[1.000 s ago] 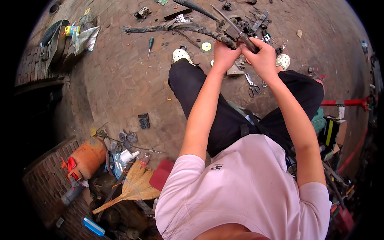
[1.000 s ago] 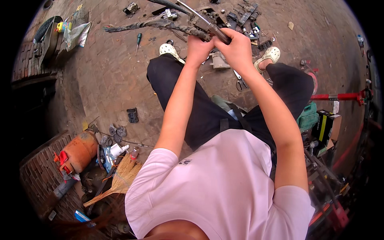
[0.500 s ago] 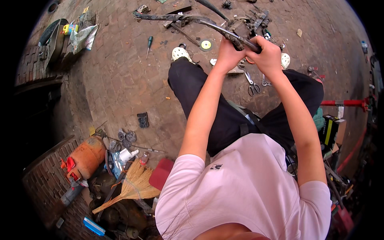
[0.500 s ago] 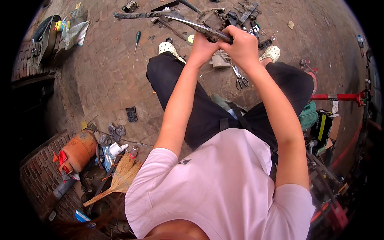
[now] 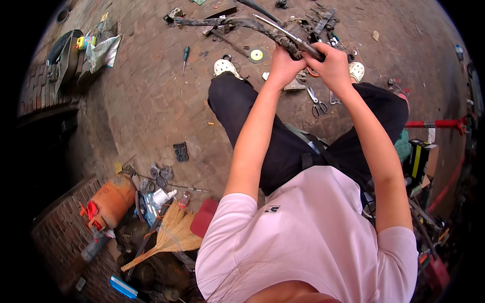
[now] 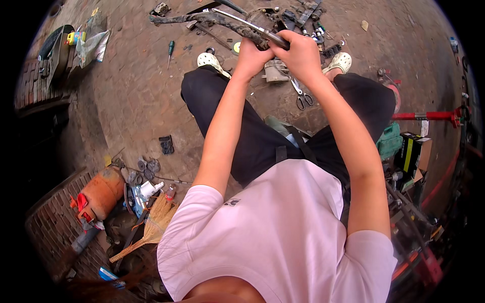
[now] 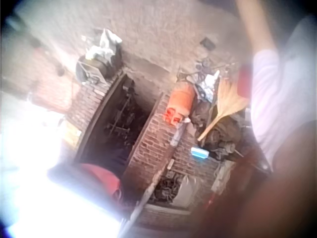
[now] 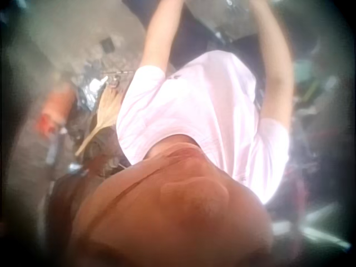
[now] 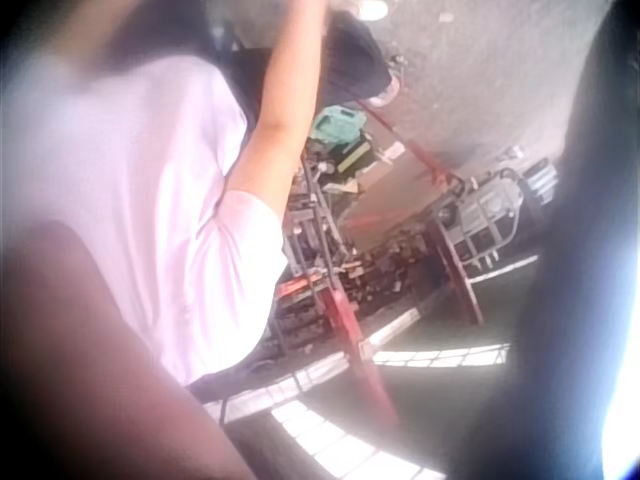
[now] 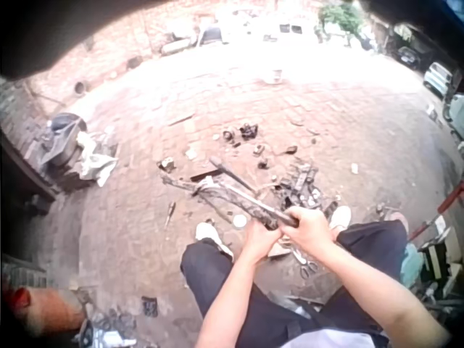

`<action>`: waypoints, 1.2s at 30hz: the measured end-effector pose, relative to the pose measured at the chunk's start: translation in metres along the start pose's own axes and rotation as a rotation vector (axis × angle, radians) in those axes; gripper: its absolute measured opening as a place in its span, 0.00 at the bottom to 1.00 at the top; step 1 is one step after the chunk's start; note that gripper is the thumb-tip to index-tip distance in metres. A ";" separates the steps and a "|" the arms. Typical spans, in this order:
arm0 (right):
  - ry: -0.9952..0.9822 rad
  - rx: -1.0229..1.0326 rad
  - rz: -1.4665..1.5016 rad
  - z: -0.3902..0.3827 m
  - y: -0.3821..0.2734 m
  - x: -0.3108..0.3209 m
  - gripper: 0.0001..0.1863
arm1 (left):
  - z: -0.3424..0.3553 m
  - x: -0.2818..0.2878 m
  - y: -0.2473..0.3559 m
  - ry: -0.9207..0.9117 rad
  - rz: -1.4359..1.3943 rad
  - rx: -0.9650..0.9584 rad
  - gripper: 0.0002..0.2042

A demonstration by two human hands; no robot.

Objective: The person sits on the floor and uses a screwdriver to pry and scrape a dirty mechanical component with attached cables. They repeatedly reposition the part and apply the tool to different areas, occasionally picking up small pieces from the floor.

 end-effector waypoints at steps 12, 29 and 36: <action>-0.013 -0.218 0.130 -0.003 0.007 -0.013 0.12 | -0.002 -0.001 0.003 0.081 0.086 -0.108 0.18; -0.185 0.167 0.030 0.007 0.008 0.002 0.13 | -0.005 0.000 -0.005 -0.056 -0.004 0.070 0.14; -0.107 0.301 -0.172 0.003 0.010 0.001 0.12 | -0.005 0.000 -0.008 -0.109 0.043 0.011 0.10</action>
Point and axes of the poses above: each hand's wrist, its own z-axis towards the middle knuckle, its own x-axis out of the back of the hand, y = z × x, the point moved 3 cm from there along z, towards the middle knuckle, and after that the axes turned 5 degrees about z, right-handed, at the moved point
